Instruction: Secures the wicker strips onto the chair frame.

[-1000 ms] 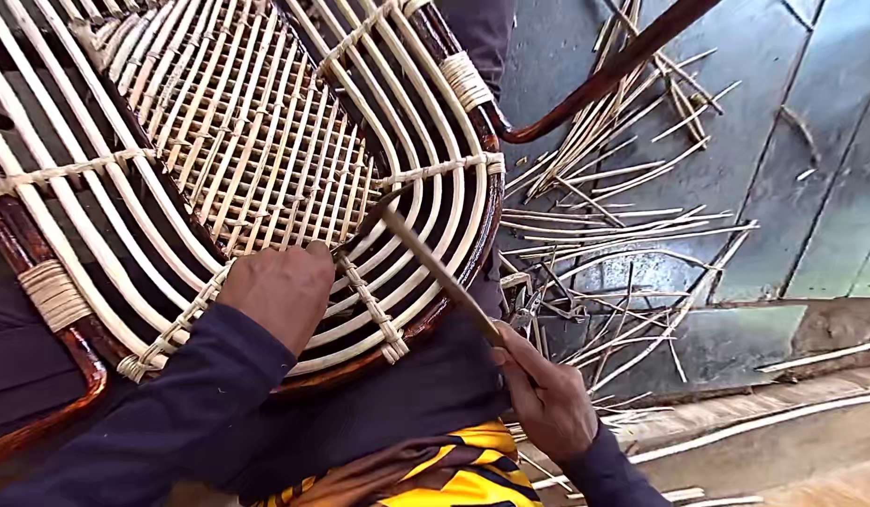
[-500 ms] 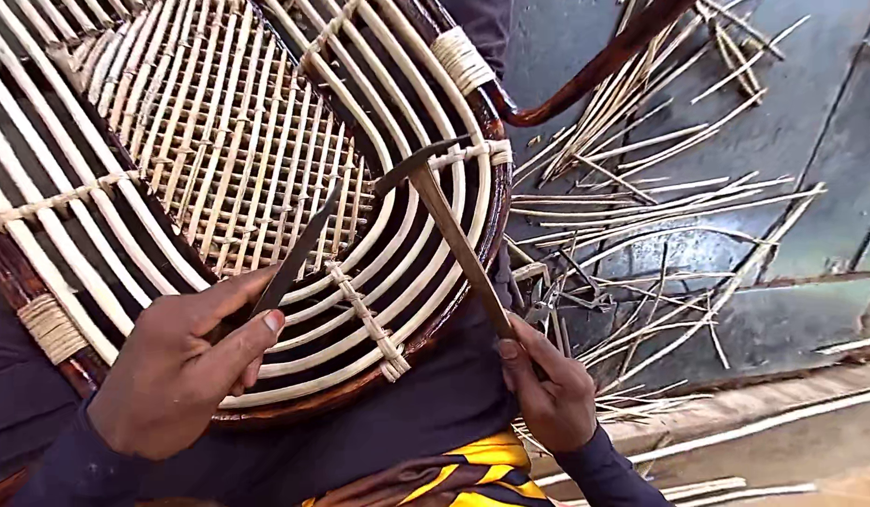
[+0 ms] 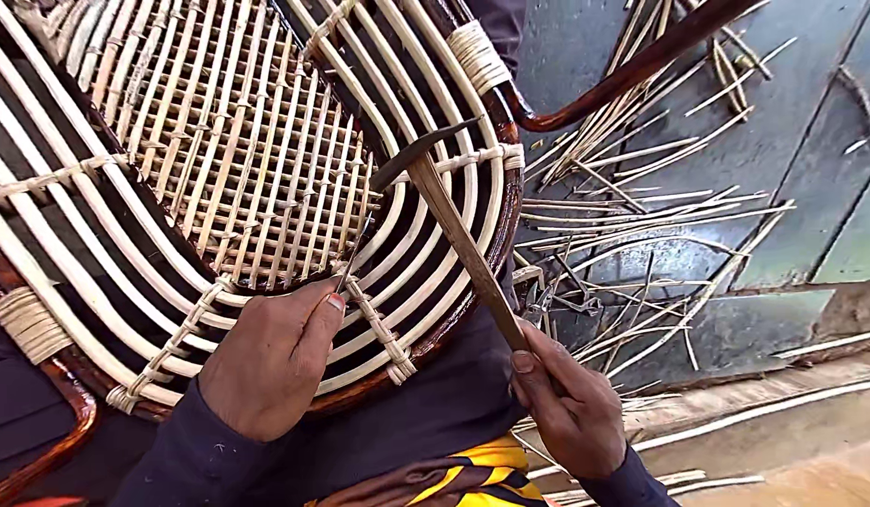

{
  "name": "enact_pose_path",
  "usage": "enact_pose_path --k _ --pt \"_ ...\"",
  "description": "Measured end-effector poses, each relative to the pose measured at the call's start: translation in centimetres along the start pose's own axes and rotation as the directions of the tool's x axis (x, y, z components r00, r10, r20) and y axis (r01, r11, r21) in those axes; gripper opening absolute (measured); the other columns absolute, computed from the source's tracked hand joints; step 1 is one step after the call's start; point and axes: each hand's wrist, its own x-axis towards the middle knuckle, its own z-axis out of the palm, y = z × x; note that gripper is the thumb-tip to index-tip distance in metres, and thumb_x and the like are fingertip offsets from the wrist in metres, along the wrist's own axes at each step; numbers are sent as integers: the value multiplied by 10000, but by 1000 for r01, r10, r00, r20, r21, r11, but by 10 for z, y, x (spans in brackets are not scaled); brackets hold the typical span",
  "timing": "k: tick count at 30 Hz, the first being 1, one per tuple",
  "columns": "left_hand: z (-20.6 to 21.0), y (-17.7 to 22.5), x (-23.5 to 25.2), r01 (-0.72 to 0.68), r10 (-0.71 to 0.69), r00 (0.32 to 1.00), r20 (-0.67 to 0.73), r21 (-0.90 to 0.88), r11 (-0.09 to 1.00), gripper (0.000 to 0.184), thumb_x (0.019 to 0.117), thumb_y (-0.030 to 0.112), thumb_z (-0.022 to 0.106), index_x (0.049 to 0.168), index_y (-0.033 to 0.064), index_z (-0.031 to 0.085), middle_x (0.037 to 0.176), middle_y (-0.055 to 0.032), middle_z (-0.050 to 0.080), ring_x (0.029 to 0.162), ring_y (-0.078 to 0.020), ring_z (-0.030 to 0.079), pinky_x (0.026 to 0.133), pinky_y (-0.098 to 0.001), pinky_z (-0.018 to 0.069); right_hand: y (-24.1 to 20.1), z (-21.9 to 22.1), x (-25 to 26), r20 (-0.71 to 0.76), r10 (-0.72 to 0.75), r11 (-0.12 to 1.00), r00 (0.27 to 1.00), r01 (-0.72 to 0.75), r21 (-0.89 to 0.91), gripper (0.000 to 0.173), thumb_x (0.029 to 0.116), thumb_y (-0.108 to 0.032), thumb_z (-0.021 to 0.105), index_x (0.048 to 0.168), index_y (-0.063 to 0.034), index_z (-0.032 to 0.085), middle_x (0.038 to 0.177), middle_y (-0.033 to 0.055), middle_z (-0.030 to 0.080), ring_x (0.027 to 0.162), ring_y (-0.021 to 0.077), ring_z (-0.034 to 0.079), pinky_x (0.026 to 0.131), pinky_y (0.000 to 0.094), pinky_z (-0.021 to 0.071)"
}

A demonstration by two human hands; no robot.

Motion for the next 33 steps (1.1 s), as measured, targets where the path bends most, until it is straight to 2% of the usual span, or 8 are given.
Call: enact_pose_path --k 8,14,19,24,26,28,30,33 --pt "-18 0 10 1 3 994 109 -41 999 441 1086 371 302 956 221 695 598 54 620 420 -100 563 373 -287 498 -10 -24 -3 63 -72 964 995 86 -250 414 1085 -373 461 1474 -287 573 762 -30 682 558 75 601 482 340 524" --pt "-17 9 11 86 -69 986 153 -105 991 450 1098 331 311 840 179 647 580 2 618 397 -150 555 362 -328 495 -77 -61 6 -191 -56 988 980 28 -149 370 1083 -353 489 1439 -265 540 705 -40 581 516 82 523 440 284 468" --pt "-9 8 8 111 -99 978 185 -56 992 470 1113 366 295 875 168 649 600 -5 629 414 -160 568 403 -366 521 -36 -54 26 117 -72 891 991 116 -439 411 1046 -343 475 1398 -219 645 588 -42 593 433 107 510 390 384 448" --pt "-8 3 4 108 -95 979 180 -64 992 475 1110 401 291 911 176 659 631 0 645 443 -158 596 416 -370 544 -90 -79 40 -44 -173 936 984 150 -319 390 1067 -256 518 1436 -157 595 848 21 684 583 94 582 505 326 526" --pt "-8 -1 10 92 -79 985 153 -79 993 477 1102 392 283 875 186 649 620 9 641 427 -147 583 399 -352 530 -84 -71 40 -108 -165 940 980 124 -317 403 1072 -307 498 1454 -190 547 758 2 610 530 113 545 453 347 497" --pt "-11 -1 8 115 -100 977 189 -70 991 477 1112 376 295 876 174 658 620 -1 646 426 -160 581 409 -368 530 -59 -62 34 31 -106 915 994 110 -388 405 1039 -302 499 1407 -184 620 678 -14 634 486 113 546 424 378 480" --pt "-15 1 11 124 -101 968 229 -89 988 474 1114 358 297 884 156 659 628 -19 654 426 -174 587 410 -374 536 -41 -59 34 127 -43 872 991 99 -480 421 1040 -377 462 1379 -215 652 580 -69 563 435 90 493 391 374 434" --pt "-10 -7 6 36 -14 994 105 -203 979 444 1110 352 315 937 161 677 627 9 643 420 -137 570 392 -328 519 -45 -59 42 98 -130 881 987 160 -445 408 1050 -344 484 1395 -197 646 687 -46 639 497 72 534 442 346 474"
